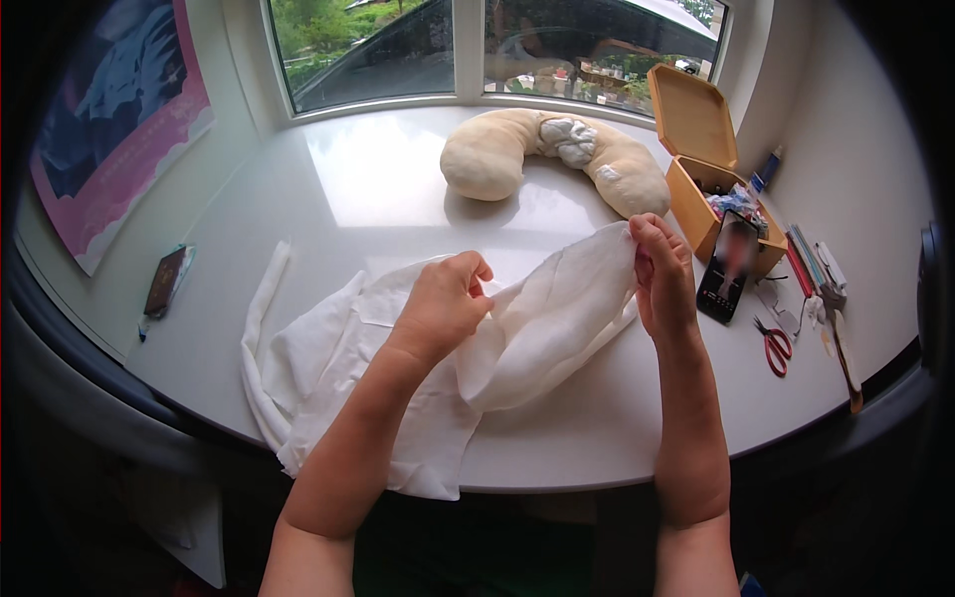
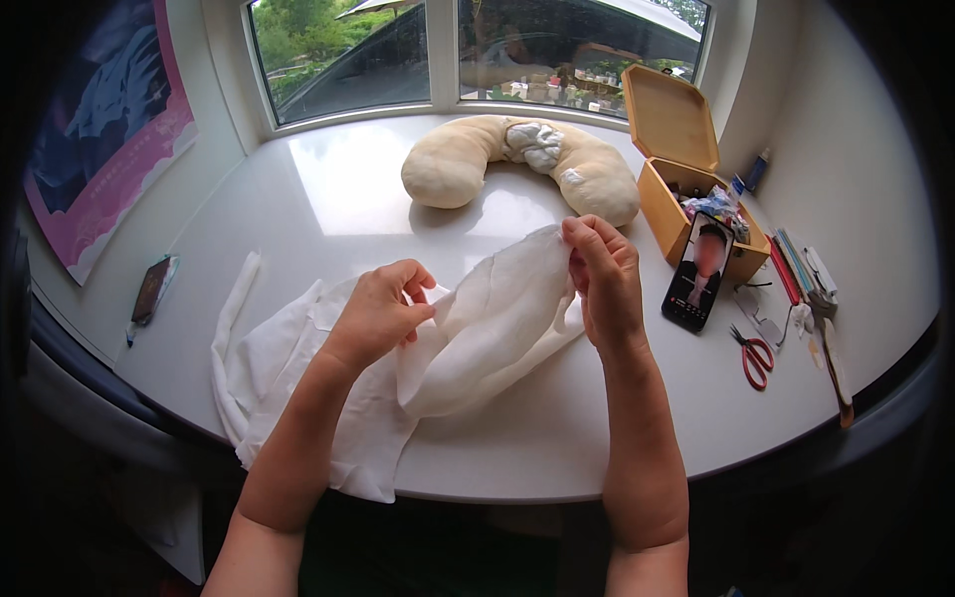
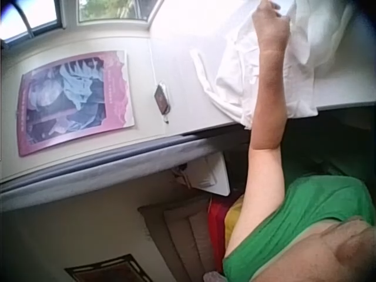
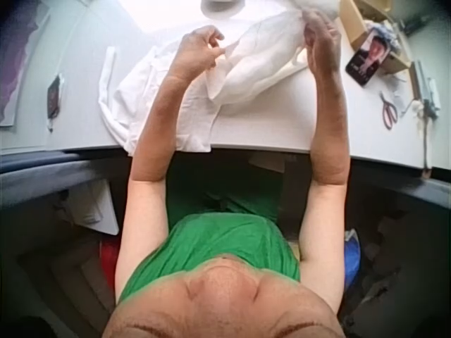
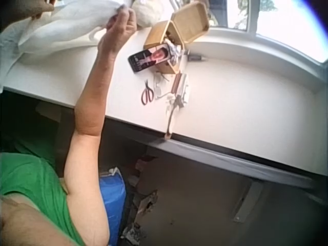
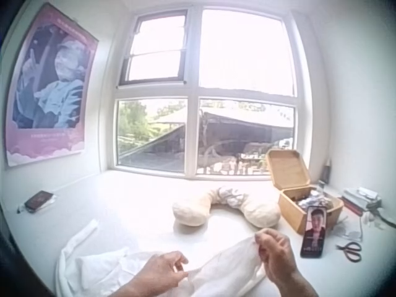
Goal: The recorder is sewing the edge of a white cloth using a needle and thread.
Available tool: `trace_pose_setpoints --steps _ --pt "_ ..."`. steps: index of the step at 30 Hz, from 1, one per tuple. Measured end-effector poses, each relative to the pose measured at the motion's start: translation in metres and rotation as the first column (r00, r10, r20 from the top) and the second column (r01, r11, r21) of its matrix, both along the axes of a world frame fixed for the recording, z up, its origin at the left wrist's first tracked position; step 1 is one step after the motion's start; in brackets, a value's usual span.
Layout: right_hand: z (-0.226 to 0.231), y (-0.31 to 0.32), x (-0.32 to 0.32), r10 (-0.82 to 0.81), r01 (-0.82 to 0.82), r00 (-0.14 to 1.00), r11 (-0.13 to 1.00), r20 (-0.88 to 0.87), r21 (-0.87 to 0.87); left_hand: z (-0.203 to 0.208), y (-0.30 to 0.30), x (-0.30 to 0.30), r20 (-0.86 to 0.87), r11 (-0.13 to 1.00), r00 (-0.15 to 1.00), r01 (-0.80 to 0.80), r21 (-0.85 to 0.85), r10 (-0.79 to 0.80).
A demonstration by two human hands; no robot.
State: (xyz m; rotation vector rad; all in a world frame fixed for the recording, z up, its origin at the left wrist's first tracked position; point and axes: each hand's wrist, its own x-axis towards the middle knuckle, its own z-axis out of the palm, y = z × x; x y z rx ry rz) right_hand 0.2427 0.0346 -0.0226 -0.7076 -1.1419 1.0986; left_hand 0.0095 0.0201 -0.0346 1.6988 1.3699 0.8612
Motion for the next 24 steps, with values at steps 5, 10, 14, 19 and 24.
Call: trace_pose_setpoints --steps 5,10,14,19,24 --pt "-0.003 0.004 0.007 -0.035 0.036 0.999 0.999 0.027 -0.035 -0.006 0.01 -0.015 0.003 0.975 0.993 -0.118 0.189 0.12" --pt "-0.003 0.004 0.008 -0.075 0.075 0.997 0.996 0.011 -0.037 -0.002 0.016 -0.019 0.113 0.963 0.981 -0.179 0.203 0.158" --pt "-0.004 0.005 0.009 -0.094 0.093 0.996 0.994 -0.009 -0.053 0.007 0.011 -0.02 0.23 0.982 0.966 -0.146 0.121 0.116" --pt "-0.003 0.003 0.004 -0.058 0.061 0.998 0.993 0.029 -0.104 0.007 0.015 -0.028 0.714 0.997 0.696 0.056 0.057 -0.08" --pt "-0.006 0.005 0.006 -0.046 0.053 0.997 0.992 0.06 -0.115 0.003 0.014 -0.02 0.947 0.96 0.288 0.273 0.063 -0.144"
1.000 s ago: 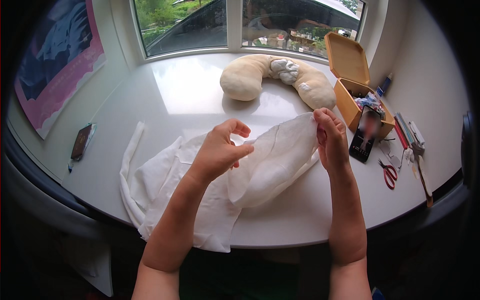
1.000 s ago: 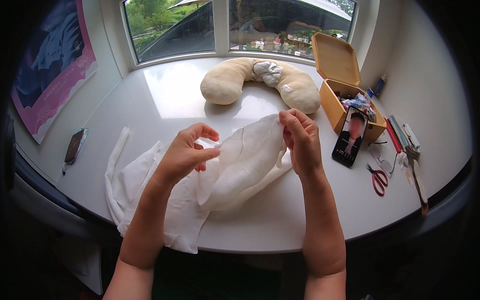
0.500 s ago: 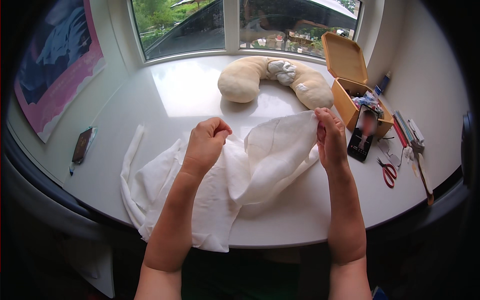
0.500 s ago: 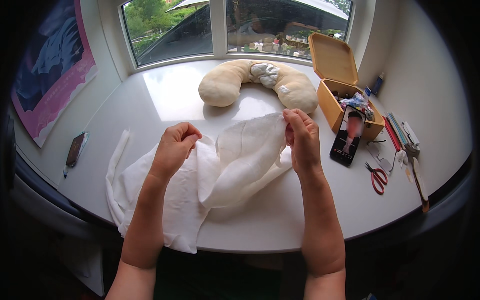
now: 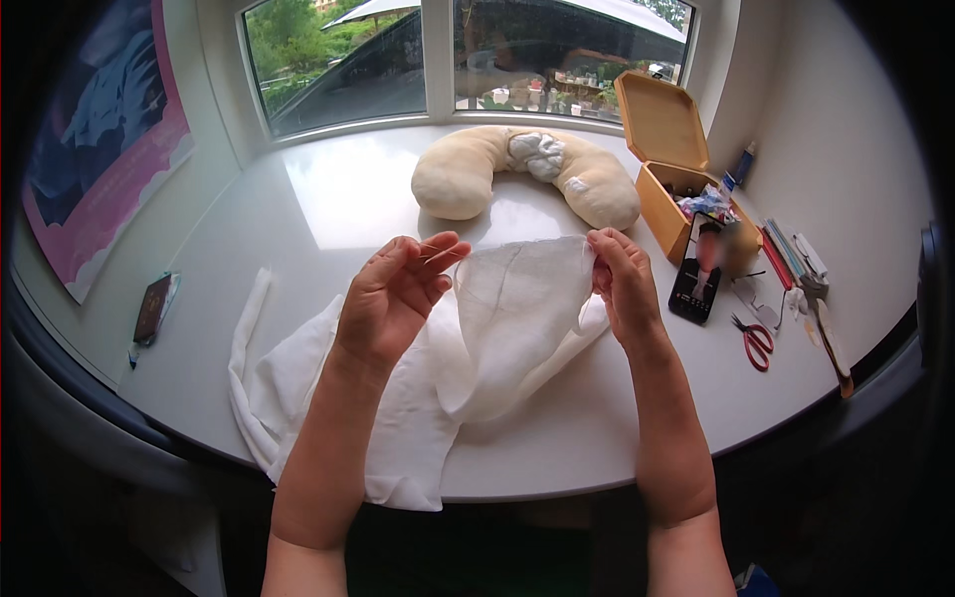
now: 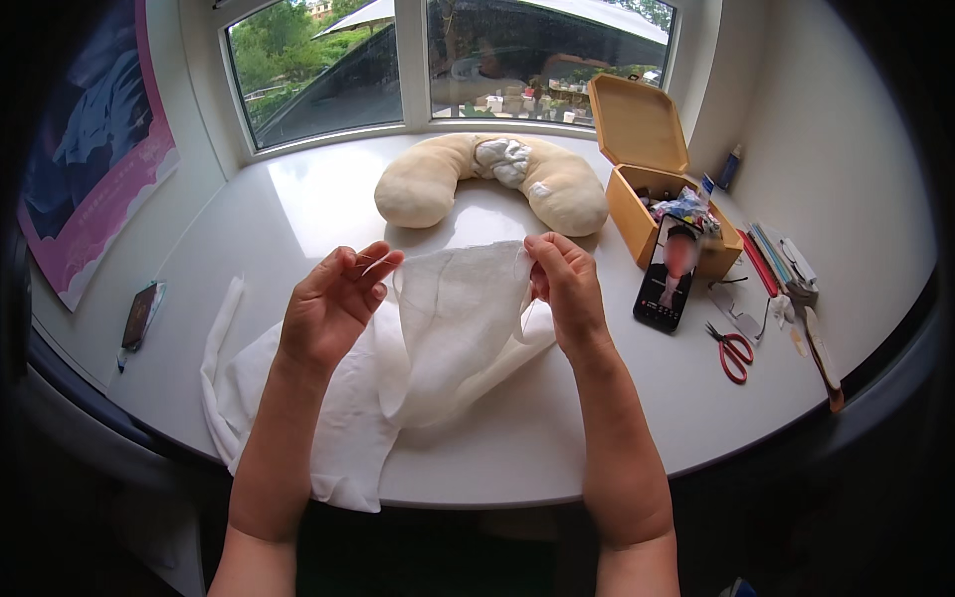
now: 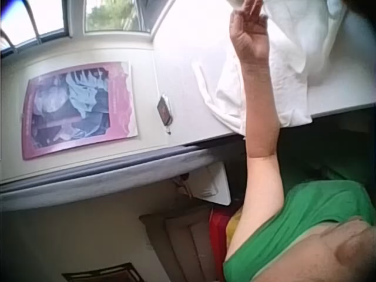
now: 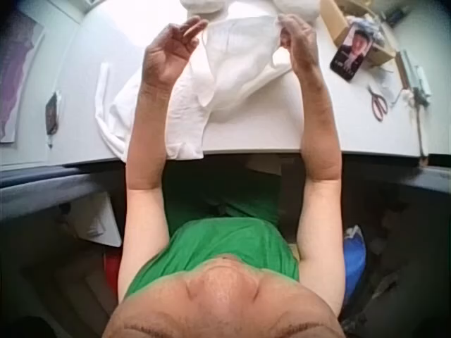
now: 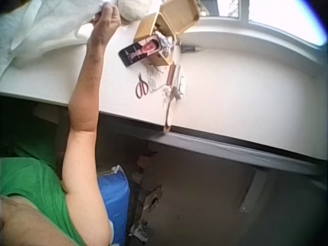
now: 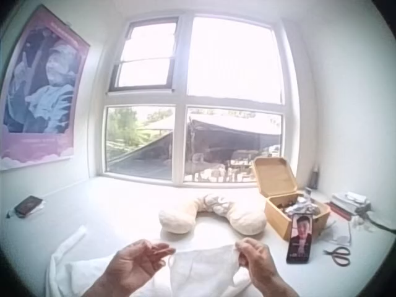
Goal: The recorder is sewing the edge of a white cloth using a needle and thread.
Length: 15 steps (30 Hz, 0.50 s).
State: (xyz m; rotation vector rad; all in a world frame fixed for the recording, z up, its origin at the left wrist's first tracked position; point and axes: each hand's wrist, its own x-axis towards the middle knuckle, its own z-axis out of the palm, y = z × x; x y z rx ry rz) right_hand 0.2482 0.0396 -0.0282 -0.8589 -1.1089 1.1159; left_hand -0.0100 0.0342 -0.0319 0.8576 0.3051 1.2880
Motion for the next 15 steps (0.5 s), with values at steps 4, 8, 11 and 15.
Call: trace_pose_setpoints --steps 4,8,11,15 --pt "-0.001 -0.001 -0.002 0.013 -0.013 0.999 1.0 0.036 0.013 -0.01 0.007 -0.002 0.205 0.996 0.978 0.06 -0.065 -0.046" --pt "-0.001 -0.001 -0.006 -0.001 -0.003 0.997 0.999 0.077 0.047 -0.008 0.009 -0.005 0.234 0.994 0.971 -0.016 -0.106 0.04" --pt "-0.001 0.0 -0.002 0.0 -0.002 0.999 0.999 0.049 0.039 -0.008 0.013 -0.013 0.259 0.988 0.959 -0.081 -0.131 0.113" --pt "-0.001 0.002 -0.002 0.002 -0.004 1.0 0.999 0.03 0.051 -0.007 0.014 -0.024 0.236 0.961 0.933 -0.249 -0.125 0.272"
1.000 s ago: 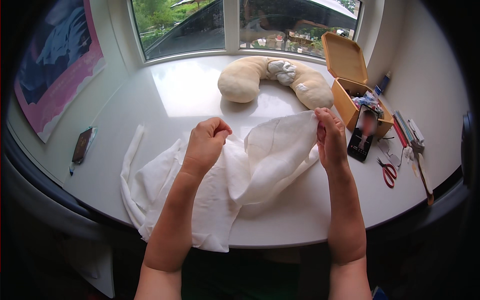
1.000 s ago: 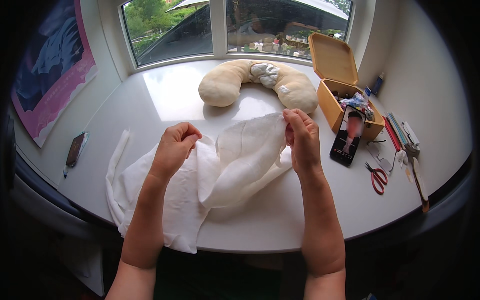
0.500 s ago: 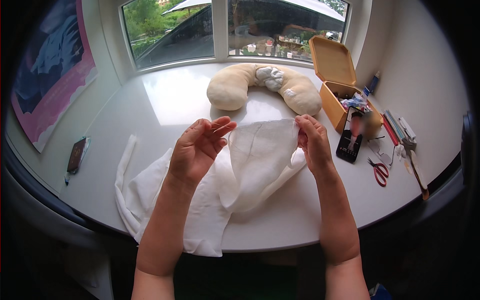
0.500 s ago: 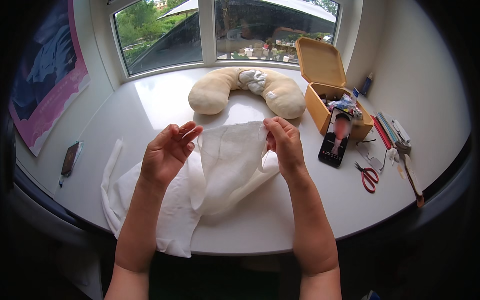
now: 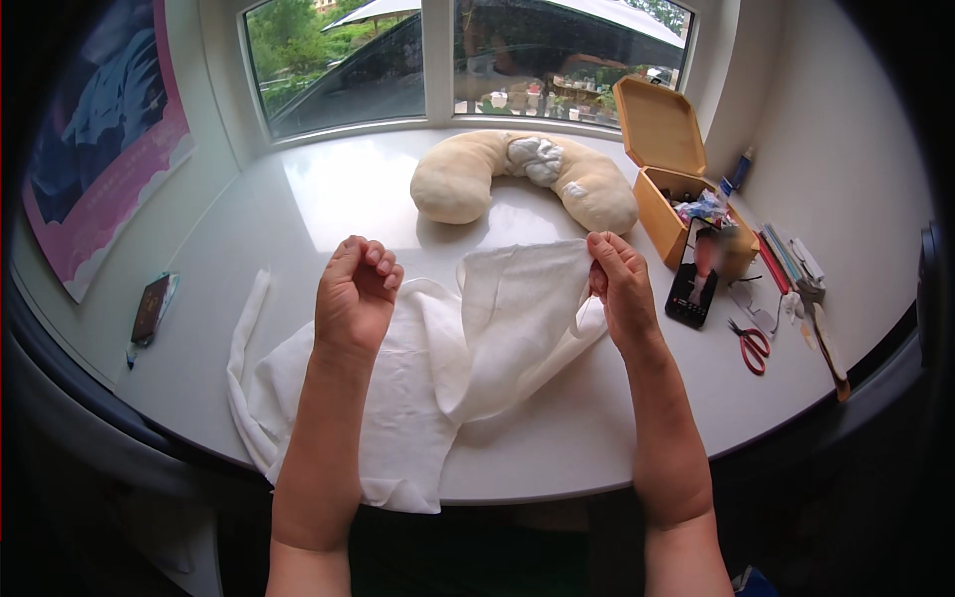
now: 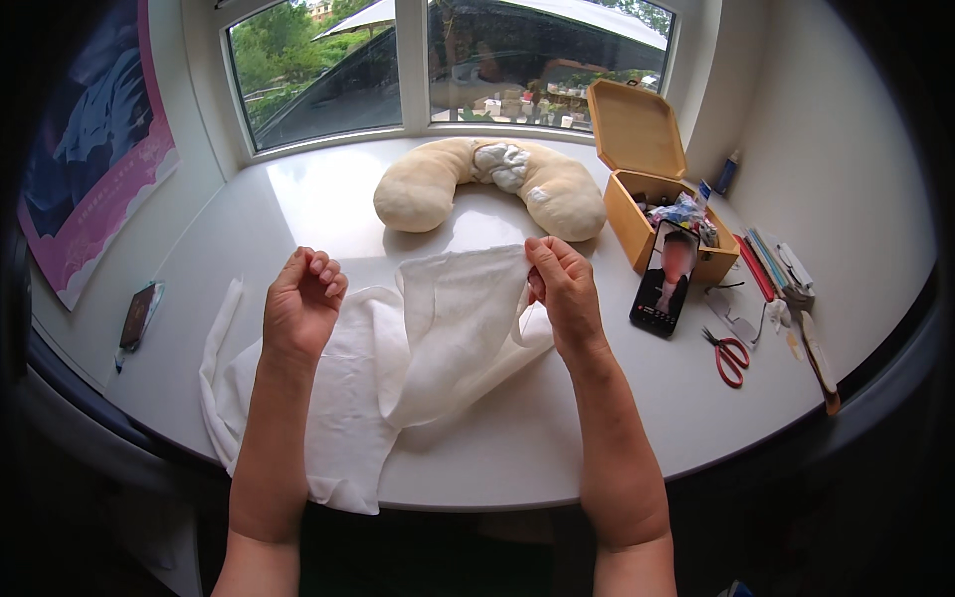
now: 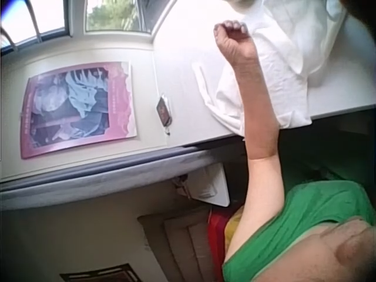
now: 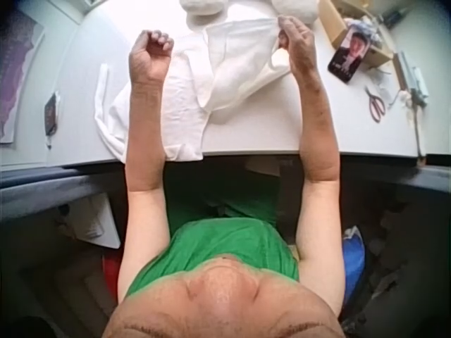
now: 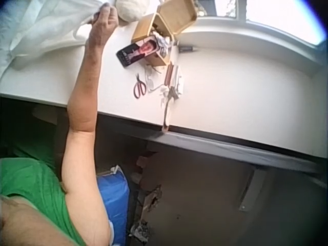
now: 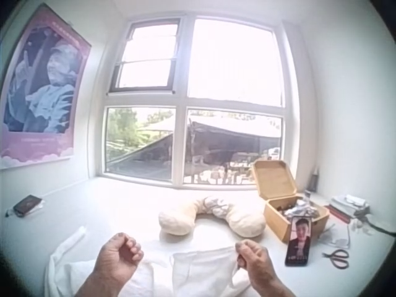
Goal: The recorder is sewing the edge of a white cloth using a needle and thread.
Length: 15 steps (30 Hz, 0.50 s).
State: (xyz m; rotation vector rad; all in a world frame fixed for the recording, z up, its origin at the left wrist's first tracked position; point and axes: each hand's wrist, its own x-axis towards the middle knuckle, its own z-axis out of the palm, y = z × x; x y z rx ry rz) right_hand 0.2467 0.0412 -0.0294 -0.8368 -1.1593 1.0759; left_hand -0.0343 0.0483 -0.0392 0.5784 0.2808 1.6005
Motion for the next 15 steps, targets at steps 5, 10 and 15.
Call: trace_pose_setpoints --steps 5,10,15 --pt "0.0005 -0.0002 0.0015 -0.012 0.012 1.0 1.0 -0.016 -0.001 0.0006 0.0009 -0.0051 -0.035 0.988 0.988 -0.154 -0.014 0.153" --pt "0.0011 -0.0003 0.0023 -0.022 0.022 1.0 1.0 -0.006 0.001 0.0027 -0.0009 -0.0061 -0.085 0.967 0.964 -0.254 0.005 0.253" --pt "0.0032 -0.0013 0.0014 -0.027 0.027 0.999 1.0 0.017 0.011 0.0088 -0.0084 -0.0086 -0.331 0.968 0.919 -0.244 -0.054 0.213"
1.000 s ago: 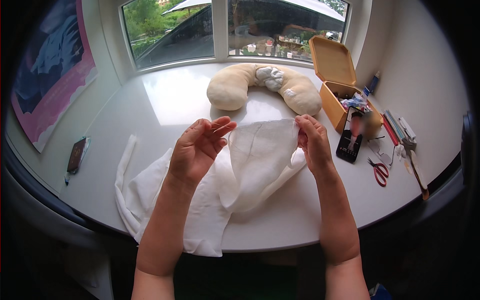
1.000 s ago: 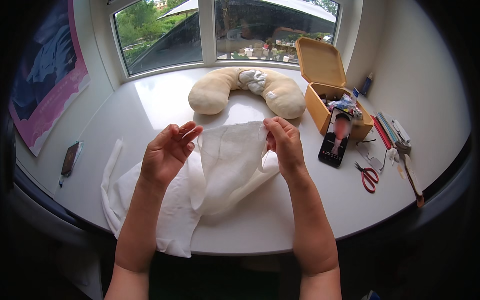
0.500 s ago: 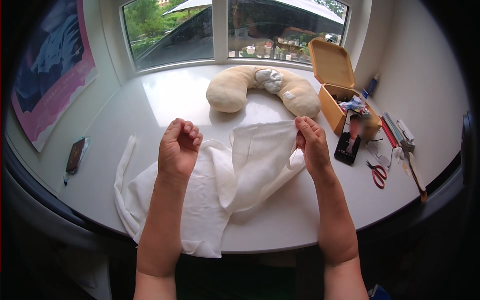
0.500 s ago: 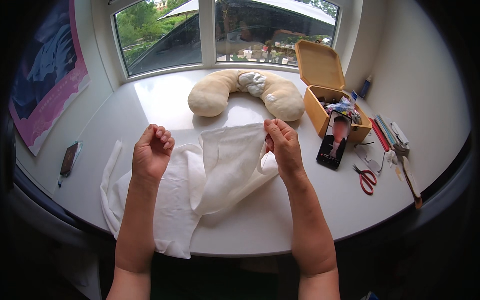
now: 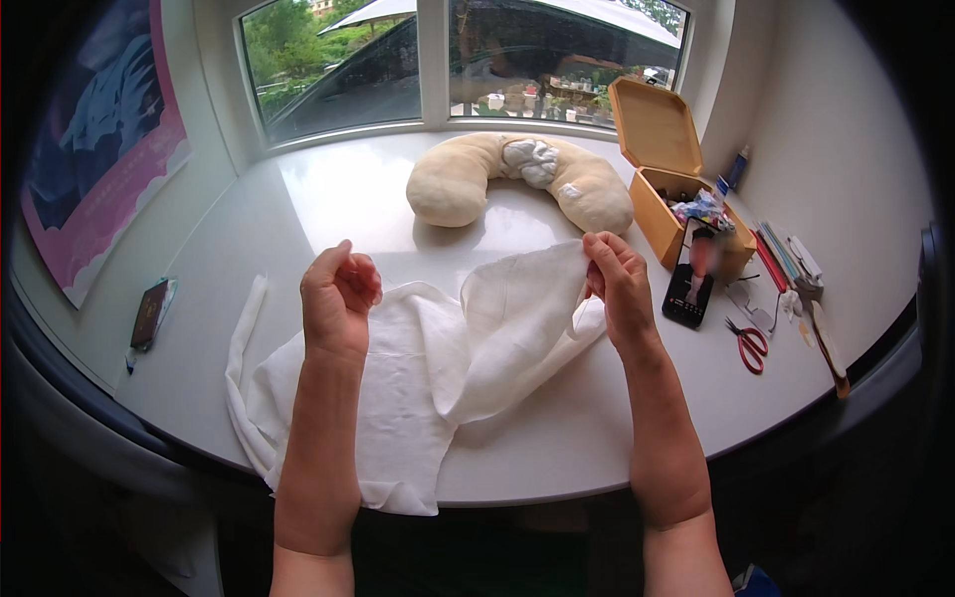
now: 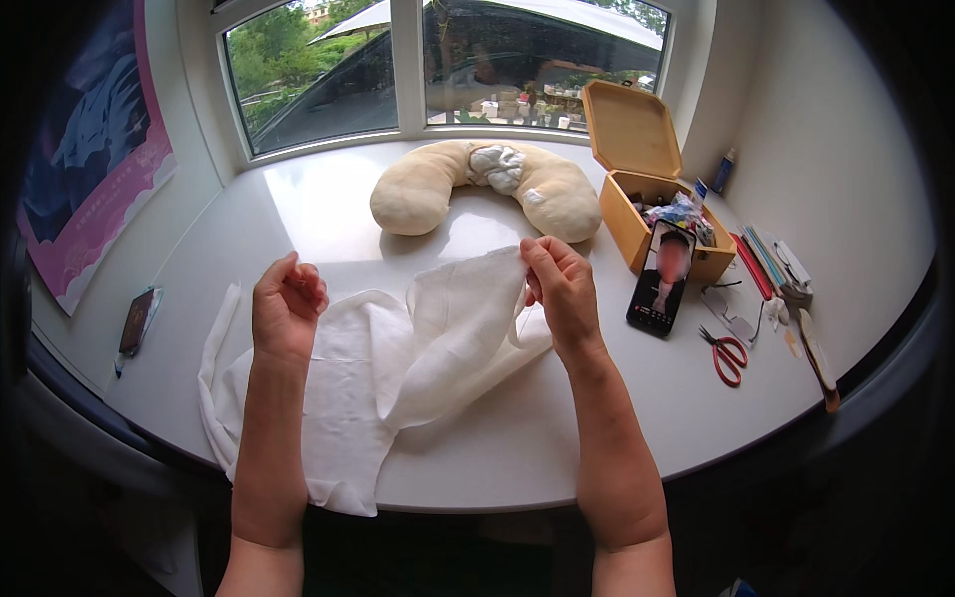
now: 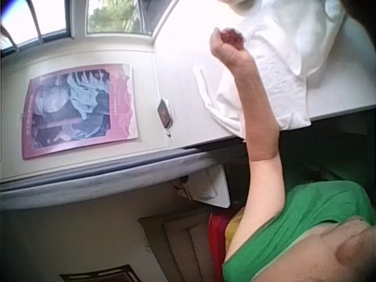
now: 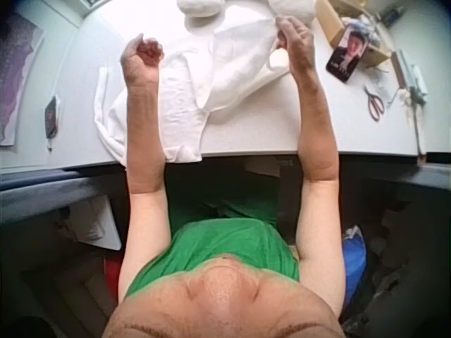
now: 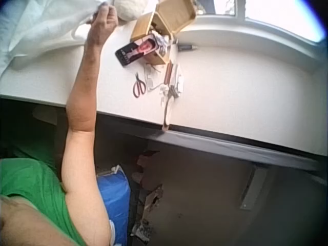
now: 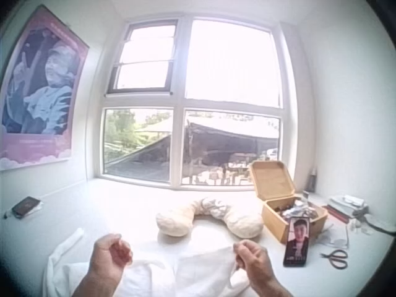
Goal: The recorder is sewing the edge of a white cloth using a needle and thread.
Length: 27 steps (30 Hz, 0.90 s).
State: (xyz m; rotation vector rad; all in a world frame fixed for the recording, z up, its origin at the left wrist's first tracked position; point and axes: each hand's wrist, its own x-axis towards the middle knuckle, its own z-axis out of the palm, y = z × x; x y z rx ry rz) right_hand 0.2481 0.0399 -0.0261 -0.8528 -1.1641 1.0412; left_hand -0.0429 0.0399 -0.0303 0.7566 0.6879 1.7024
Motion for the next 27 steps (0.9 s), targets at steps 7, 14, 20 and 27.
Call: trace_pose_setpoints --steps 7,14,20,27 --pt "0.005 -0.007 -0.002 0.047 -0.048 0.999 0.996 0.017 0.079 -0.004 -0.006 0.021 -0.859 0.902 0.33 -0.325 0.285 0.391" --pt "0.02 -0.032 -0.015 0.246 -0.278 0.935 0.956 0.255 0.094 0.01 -0.028 0.062 -0.775 0.864 0.605 0.276 0.422 0.185" --pt "0.024 -0.039 -0.021 0.279 -0.314 0.928 0.942 0.248 0.116 0.004 -0.027 0.067 -0.811 0.885 0.584 0.401 0.236 -0.048" --pt "0.019 -0.027 -0.009 0.202 -0.19 0.979 0.942 -0.016 0.276 -0.001 -0.021 0.063 -0.812 0.933 0.581 0.259 0.251 0.058"
